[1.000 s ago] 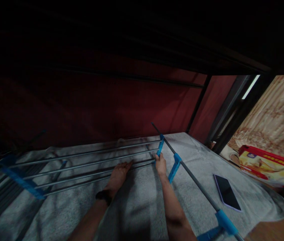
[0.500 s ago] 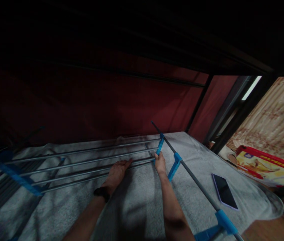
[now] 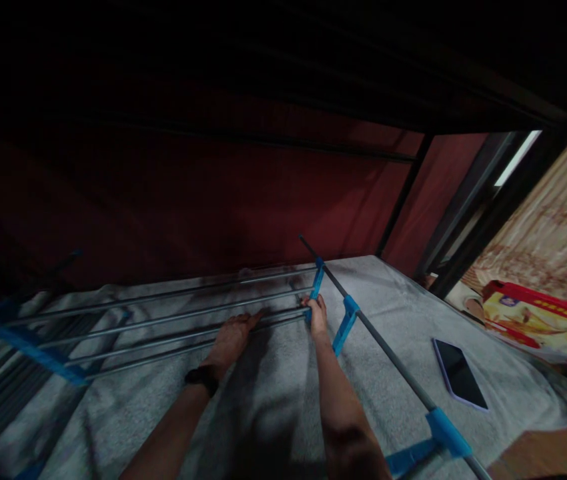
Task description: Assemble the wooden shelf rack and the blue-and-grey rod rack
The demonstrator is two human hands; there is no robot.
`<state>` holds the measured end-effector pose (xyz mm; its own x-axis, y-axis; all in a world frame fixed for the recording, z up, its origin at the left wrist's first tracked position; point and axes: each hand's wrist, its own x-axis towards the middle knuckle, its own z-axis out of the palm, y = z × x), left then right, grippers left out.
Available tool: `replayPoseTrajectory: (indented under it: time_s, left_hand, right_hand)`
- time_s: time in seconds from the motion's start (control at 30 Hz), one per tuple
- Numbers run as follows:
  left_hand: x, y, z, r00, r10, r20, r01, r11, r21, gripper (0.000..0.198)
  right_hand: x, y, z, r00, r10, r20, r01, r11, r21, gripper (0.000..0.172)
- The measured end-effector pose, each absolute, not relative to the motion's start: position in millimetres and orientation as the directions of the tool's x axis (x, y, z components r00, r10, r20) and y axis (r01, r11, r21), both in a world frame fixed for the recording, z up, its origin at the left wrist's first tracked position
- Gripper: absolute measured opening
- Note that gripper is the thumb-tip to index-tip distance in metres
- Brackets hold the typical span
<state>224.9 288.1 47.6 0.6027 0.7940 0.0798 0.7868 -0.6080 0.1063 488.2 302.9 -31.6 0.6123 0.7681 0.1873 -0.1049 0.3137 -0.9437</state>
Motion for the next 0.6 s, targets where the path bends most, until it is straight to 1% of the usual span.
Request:
replayPoseTrajectory:
  time_s: [0.1,0.2,0.37,0.47,0.6]
  left_hand:
    - [224,288,50,0.597,0.8,0.062,0.793,-0.6,0.107,0.065]
    - [223,285,50,0.603,0.796,0.062,0.789,-0.606,0.101,0.065]
    - [220,284,47,0.606,0.793,0.068,0.784,-0.609,0.118,0.065]
    - [219,286,45,0.617,0.785,0.062,0.775,-0.619,0.128,0.064]
    - [218,287,43,0.622,0.777,0.097,0.766,-0.63,0.129,0.061]
  right_hand:
    - [483,308,-34,0.638,0.757,0.144,-0.181,0.328,-0.927,0.021]
    - [484,313,-34,0.668,0.739,0.093,-0.222,0.317,-0.922,0.03]
    - [484,322,-29,0.669,0.742,0.052,-0.24,0.282,-0.929,0.037]
    - [482,322,-24,0.653,0.756,0.051,-0.241,0.27,-0.932,0.04]
    - [480,320,-21,0.656,0.752,0.056,-0.214,0.257,-0.942,0.045]
